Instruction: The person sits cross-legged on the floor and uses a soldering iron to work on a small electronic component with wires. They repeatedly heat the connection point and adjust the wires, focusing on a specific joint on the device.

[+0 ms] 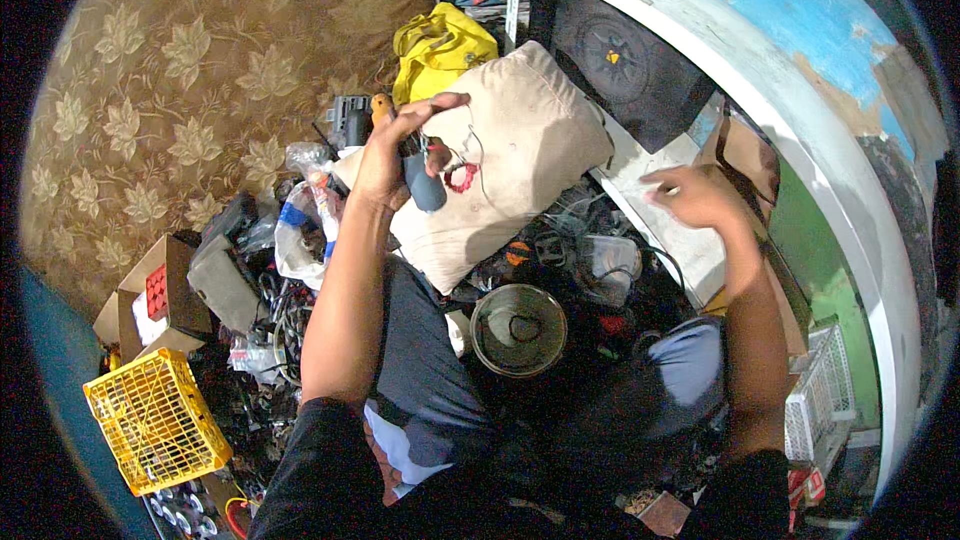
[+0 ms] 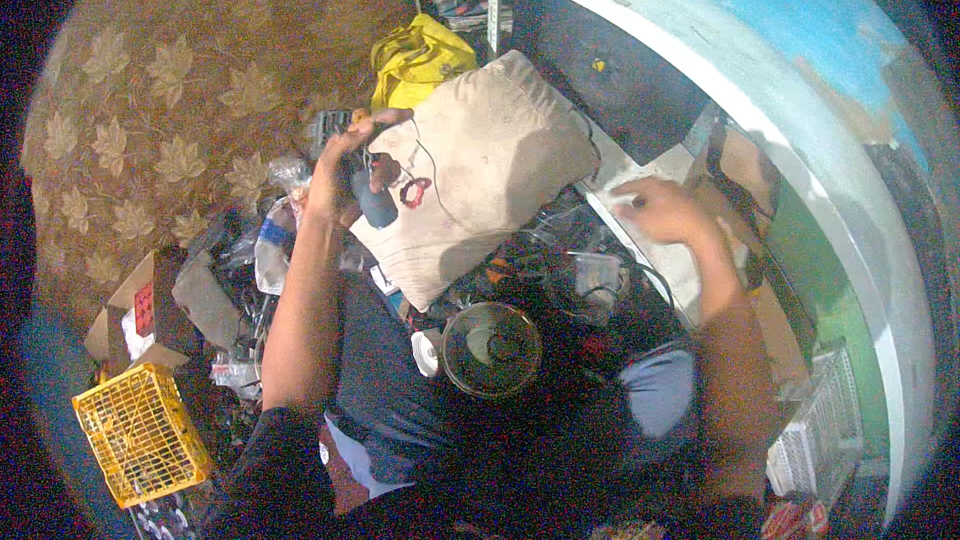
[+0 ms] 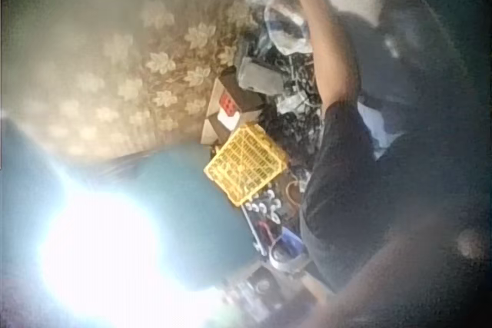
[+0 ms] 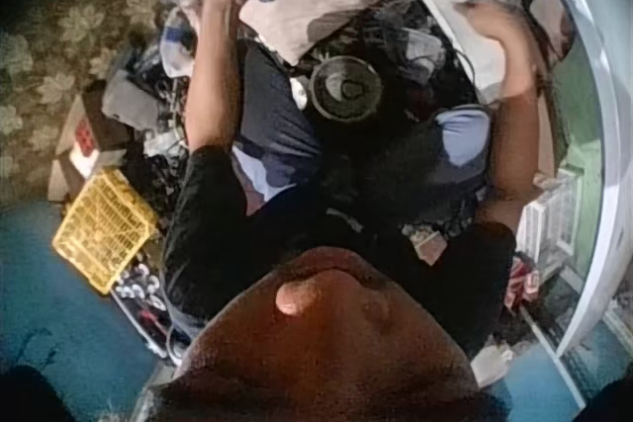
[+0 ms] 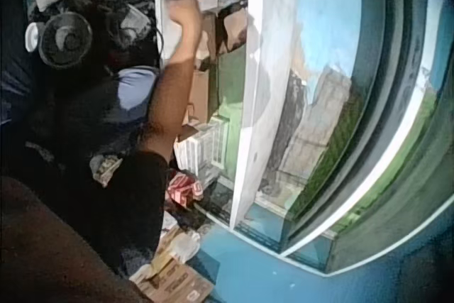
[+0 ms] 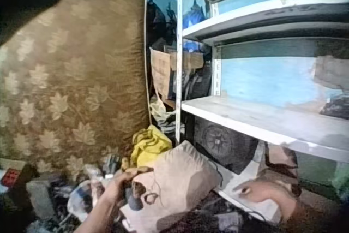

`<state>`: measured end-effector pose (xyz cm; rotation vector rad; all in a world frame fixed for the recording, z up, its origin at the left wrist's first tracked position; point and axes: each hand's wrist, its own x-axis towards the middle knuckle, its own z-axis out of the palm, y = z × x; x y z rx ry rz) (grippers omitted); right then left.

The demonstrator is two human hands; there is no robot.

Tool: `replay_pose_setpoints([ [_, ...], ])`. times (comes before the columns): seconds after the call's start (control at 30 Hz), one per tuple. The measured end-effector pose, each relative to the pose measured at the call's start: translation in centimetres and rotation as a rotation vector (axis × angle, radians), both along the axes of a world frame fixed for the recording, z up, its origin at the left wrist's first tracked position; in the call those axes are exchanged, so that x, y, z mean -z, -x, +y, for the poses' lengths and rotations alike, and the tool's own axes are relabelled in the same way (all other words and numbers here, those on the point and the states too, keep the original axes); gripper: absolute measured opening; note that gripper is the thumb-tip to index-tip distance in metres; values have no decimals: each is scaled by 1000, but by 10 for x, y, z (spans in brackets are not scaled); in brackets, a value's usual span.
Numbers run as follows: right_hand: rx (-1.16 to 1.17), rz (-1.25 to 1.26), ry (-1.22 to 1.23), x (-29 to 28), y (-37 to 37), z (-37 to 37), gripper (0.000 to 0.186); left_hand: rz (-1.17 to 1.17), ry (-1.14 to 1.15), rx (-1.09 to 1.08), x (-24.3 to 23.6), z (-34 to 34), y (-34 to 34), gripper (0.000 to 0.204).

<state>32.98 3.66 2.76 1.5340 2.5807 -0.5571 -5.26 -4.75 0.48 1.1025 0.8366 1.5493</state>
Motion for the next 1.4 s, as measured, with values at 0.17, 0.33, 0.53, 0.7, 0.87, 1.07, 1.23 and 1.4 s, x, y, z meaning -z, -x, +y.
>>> replay_pose_setpoints([
  [0.17,-356,637,-162,36,60,-17,48,-135,-31,303,-1,2,-47,39],
  [0.33,-291,1075,377,26,95,-43,32,-121,40,414,1,6,-75,41],
  [0.53,-243,862,19,10,79,-29,18,-94,30,419,7,12,-70,46],
  [0.7,-192,890,-127,24,48,1,23,-154,30,360,1,13,-63,46],
  [0.87,-127,1092,353,-2,13,1,24,-134,41,280,0,13,-57,46],
  [1.07,-397,1486,474,-22,14,-7,26,-12,57,260,-3,11,-65,39],
  [1.23,-464,1555,731,-18,33,-21,25,23,109,313,-2,10,-77,34],
  [1.4,-434,1590,1117,-15,52,-33,36,39,92,304,-1,10,-76,34],
])
